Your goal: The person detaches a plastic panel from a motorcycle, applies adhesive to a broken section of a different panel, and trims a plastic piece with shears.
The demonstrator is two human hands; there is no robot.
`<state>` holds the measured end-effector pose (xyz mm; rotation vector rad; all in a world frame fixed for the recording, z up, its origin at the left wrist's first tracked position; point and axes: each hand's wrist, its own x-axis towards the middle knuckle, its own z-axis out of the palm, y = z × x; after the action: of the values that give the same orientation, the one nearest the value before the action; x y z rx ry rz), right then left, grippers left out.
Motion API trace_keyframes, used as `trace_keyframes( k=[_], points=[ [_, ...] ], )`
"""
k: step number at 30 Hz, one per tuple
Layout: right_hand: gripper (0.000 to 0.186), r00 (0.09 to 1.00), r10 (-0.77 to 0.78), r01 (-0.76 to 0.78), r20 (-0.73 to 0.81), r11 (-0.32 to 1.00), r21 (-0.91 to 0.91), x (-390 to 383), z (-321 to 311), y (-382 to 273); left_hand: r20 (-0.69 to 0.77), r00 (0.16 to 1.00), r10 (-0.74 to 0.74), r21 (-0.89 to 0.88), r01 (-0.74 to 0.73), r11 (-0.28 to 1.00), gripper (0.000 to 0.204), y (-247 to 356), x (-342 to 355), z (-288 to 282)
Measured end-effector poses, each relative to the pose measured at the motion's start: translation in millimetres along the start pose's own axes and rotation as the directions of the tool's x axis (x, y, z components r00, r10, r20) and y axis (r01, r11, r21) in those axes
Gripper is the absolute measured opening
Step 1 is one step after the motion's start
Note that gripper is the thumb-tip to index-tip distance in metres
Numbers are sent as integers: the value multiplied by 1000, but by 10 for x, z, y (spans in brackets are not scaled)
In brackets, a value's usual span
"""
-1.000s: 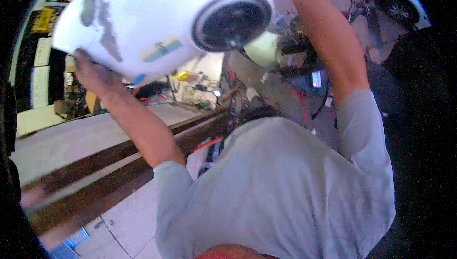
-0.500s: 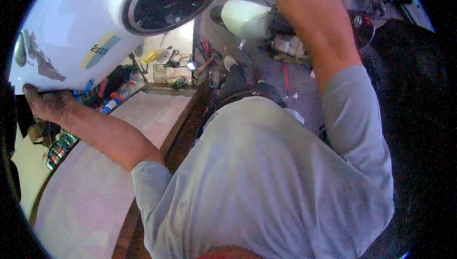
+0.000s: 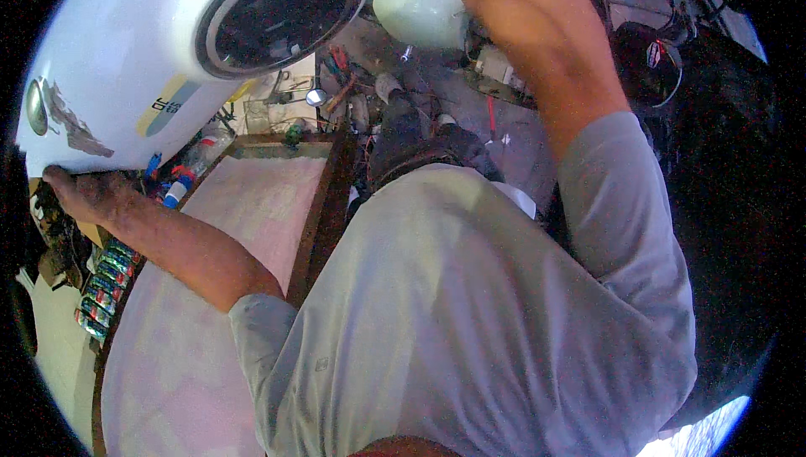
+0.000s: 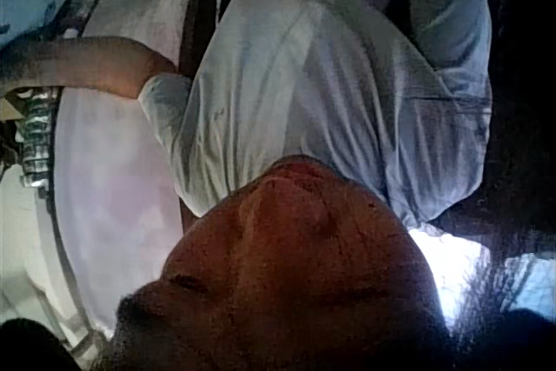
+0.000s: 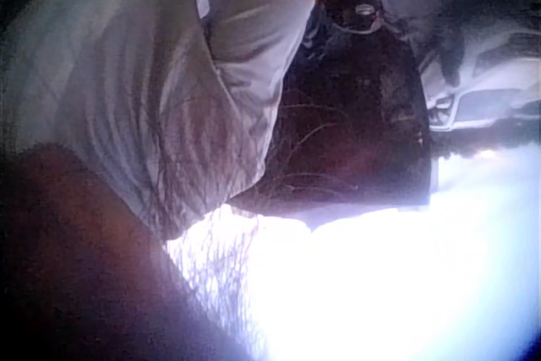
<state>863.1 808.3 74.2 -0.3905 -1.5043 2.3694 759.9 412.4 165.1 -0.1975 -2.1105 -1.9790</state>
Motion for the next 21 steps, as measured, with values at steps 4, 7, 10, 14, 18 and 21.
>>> trace_keyframes(
  k=[4, 7, 10, 14, 18, 21],
  points=[
    [49, 999, -36, 34, -36, 997, -64, 24, 62, 68, -3, 998, -70, 53, 70, 996, 55, -196, 143, -90],
    [54, 994, -77, 71, -79, 994, -77, 24, 105, 108, -42, 999, -9, 87, 13, 996, 57, -298, 193, -55],
    [65, 989, -92, 82, -112, 993, -88, 91, 101, 180, -134, 991, -23, 96, 36, 995, 61, -146, 159, 110],
    [81, 991, -87, 70, -98, 985, -158, -213, 183, 175, -349, 933, -85, 71, 116, 991, 66, 301, -18, 363],
    [56, 984, -104, 36, -142, 907, -419, -743, 38, 678, -387, 918, -84, 60, 116, 991, 65, 626, 48, 361],
    [44, 970, -68, -85, -233, 804, -589, -1272, 469, 592, -288, 957, -30, 16, 36, 999, 72, 642, 220, 98]
  ],
)
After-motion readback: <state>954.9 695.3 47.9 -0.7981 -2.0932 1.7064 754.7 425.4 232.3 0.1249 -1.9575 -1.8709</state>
